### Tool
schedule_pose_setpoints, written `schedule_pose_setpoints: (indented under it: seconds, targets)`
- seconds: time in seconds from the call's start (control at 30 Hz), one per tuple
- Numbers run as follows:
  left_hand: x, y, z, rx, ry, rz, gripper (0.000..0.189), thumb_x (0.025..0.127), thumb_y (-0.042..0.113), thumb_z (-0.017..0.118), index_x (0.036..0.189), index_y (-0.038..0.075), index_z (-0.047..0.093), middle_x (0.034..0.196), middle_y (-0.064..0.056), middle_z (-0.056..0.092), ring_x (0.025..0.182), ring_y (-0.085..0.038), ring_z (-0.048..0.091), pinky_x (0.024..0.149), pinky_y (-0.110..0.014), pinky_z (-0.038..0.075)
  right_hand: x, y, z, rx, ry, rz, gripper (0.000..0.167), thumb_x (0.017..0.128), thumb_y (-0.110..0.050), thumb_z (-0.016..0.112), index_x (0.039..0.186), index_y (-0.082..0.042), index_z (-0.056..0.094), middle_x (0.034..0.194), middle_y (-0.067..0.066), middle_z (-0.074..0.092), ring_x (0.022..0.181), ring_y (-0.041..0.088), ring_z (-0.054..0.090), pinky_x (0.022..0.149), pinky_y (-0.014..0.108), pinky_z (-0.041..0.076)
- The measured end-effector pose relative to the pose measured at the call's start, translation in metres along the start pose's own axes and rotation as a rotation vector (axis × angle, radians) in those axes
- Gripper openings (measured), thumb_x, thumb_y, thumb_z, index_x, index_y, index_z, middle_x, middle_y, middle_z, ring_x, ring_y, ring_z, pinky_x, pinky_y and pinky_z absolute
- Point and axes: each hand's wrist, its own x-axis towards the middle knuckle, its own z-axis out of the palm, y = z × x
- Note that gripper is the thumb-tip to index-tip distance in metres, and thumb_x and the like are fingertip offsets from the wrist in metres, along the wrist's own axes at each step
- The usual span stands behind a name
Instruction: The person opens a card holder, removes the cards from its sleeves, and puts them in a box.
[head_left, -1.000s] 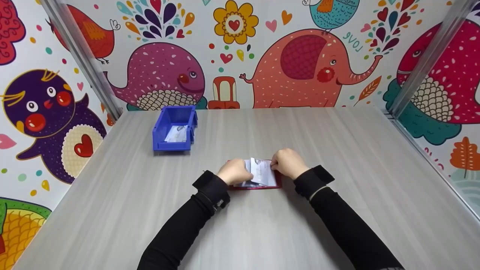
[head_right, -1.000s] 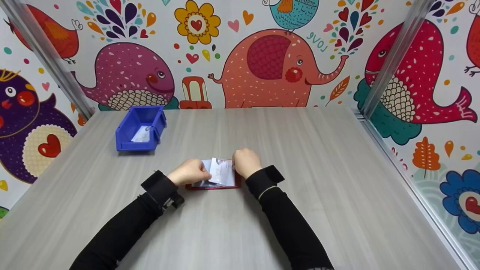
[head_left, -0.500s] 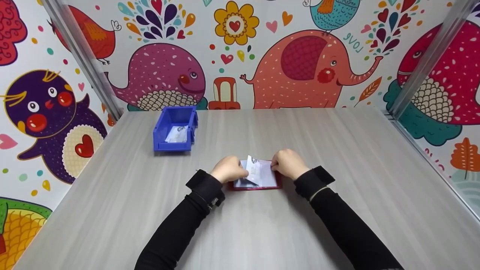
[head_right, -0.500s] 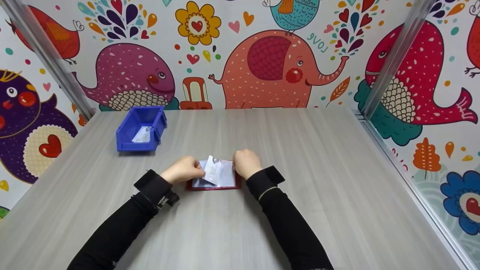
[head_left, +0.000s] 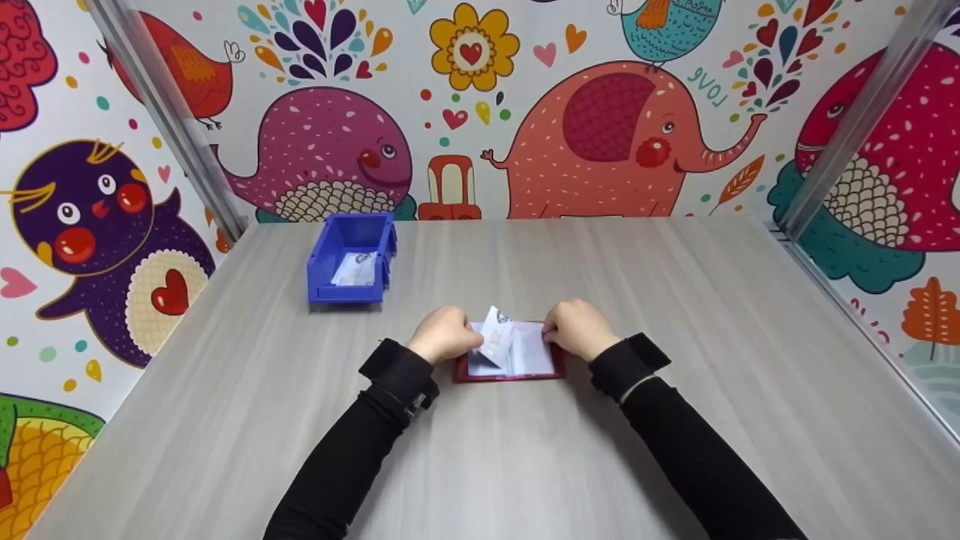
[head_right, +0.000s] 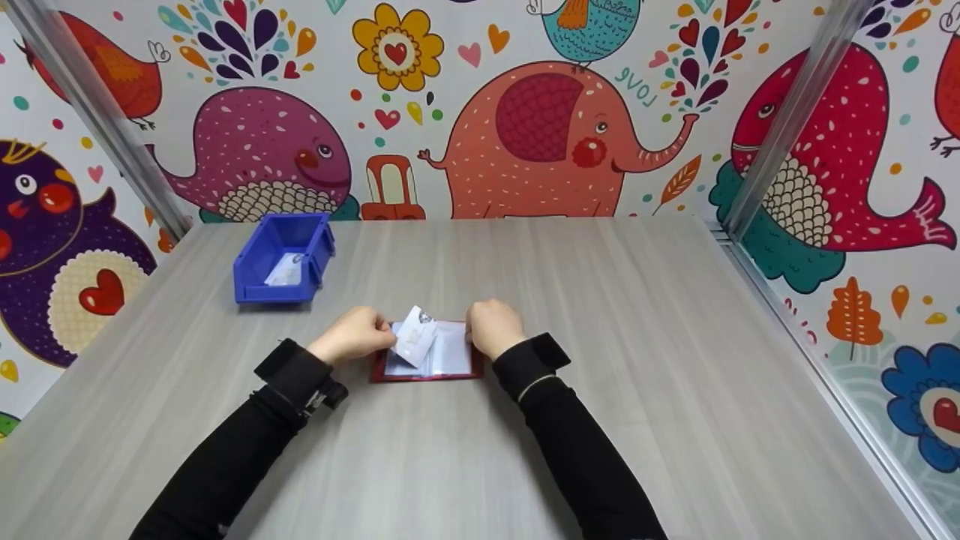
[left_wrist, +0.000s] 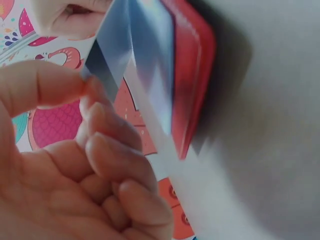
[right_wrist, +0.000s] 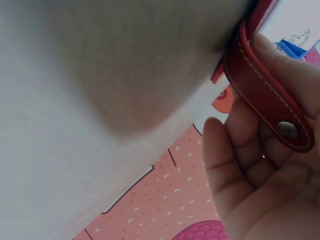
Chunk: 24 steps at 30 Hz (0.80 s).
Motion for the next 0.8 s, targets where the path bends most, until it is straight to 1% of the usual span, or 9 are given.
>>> schedule_pose_setpoints:
  seconds: [0.17, 0.3, 0.47, 0.6, 0.67, 0.73, 0.8]
  targets:
    - [0.0, -0.004, -0.013, 0.007, 0.05, -0.021, 0.029, 0.079, 0.012, 0.061, 0.058, 0.017, 0.041, 0.059, 0.003, 0.04, 0.054, -0.015, 0.041, 0.053, -0.029, 0.034, 0.0, 0.001, 0.0, 0.003, -0.004, 0.007, 0.006, 0.074, -0.003, 0.082, 0.076, -0.006, 0.078, 0.078, 0.006, 0.073, 0.076, 0.027, 0.068, 0.073, 0.041, 0.054]
    - [0.003, -0.008, -0.026, -0.012, 0.099, -0.043, 0.03, 0.082, 0.012, 0.06, 0.059, 0.016, 0.041, 0.06, 0.002, 0.04, 0.056, -0.016, 0.041, 0.054, -0.03, 0.034, 0.001, 0.001, 0.0, 0.009, -0.007, 0.015, 0.005, 0.074, -0.003, 0.082, 0.077, -0.005, 0.078, 0.079, 0.006, 0.073, 0.076, 0.027, 0.068, 0.073, 0.041, 0.054]
    - [0.005, -0.014, -0.043, -0.003, 0.165, -0.052, 0.035, 0.088, 0.015, 0.059, 0.058, 0.017, 0.04, 0.059, 0.002, 0.039, 0.056, -0.016, 0.041, 0.054, -0.03, 0.034, 0.0, 0.001, 0.0, 0.008, -0.01, 0.019, 0.005, 0.075, -0.003, 0.082, 0.077, -0.005, 0.078, 0.079, 0.006, 0.073, 0.077, 0.027, 0.068, 0.073, 0.041, 0.054]
    - [0.007, -0.02, -0.056, 0.029, 0.22, -0.052, 0.039, 0.091, 0.016, 0.057, 0.056, 0.016, 0.04, 0.061, -0.001, 0.043, 0.06, -0.02, 0.045, 0.061, -0.035, 0.041, 0.001, 0.001, 0.001, 0.011, -0.016, 0.018, 0.004, 0.075, -0.003, 0.082, 0.078, -0.005, 0.078, 0.079, 0.006, 0.073, 0.077, 0.027, 0.068, 0.074, 0.041, 0.054]
    - [0.009, -0.024, -0.062, 0.051, 0.265, -0.056, 0.039, 0.091, 0.016, 0.056, 0.055, 0.016, 0.041, 0.065, -0.003, 0.048, 0.063, -0.022, 0.048, 0.067, -0.039, 0.044, 0.001, 0.0, 0.002, 0.016, -0.018, 0.019, 0.004, 0.076, -0.003, 0.082, 0.078, -0.004, 0.078, 0.079, 0.007, 0.073, 0.077, 0.027, 0.068, 0.074, 0.041, 0.054]
    - [0.011, -0.029, -0.068, 0.047, 0.292, -0.072, 0.038, 0.092, 0.016, 0.056, 0.057, 0.015, 0.041, 0.069, -0.007, 0.054, 0.067, -0.025, 0.052, 0.072, -0.042, 0.046, 0.001, 0.0, 0.002, 0.014, -0.013, 0.017, 0.004, 0.075, -0.003, 0.082, 0.077, -0.005, 0.078, 0.079, 0.006, 0.073, 0.076, 0.027, 0.068, 0.074, 0.041, 0.054]
    - [0.012, -0.033, -0.074, 0.046, 0.321, -0.09, 0.038, 0.092, 0.015, 0.056, 0.057, 0.015, 0.042, 0.074, -0.01, 0.058, 0.071, -0.028, 0.054, 0.073, -0.045, 0.047, 0.001, 0.0, 0.002, 0.011, -0.006, 0.016, 0.005, 0.075, -0.003, 0.082, 0.077, -0.005, 0.078, 0.078, 0.006, 0.073, 0.076, 0.027, 0.068, 0.073, 0.041, 0.054]
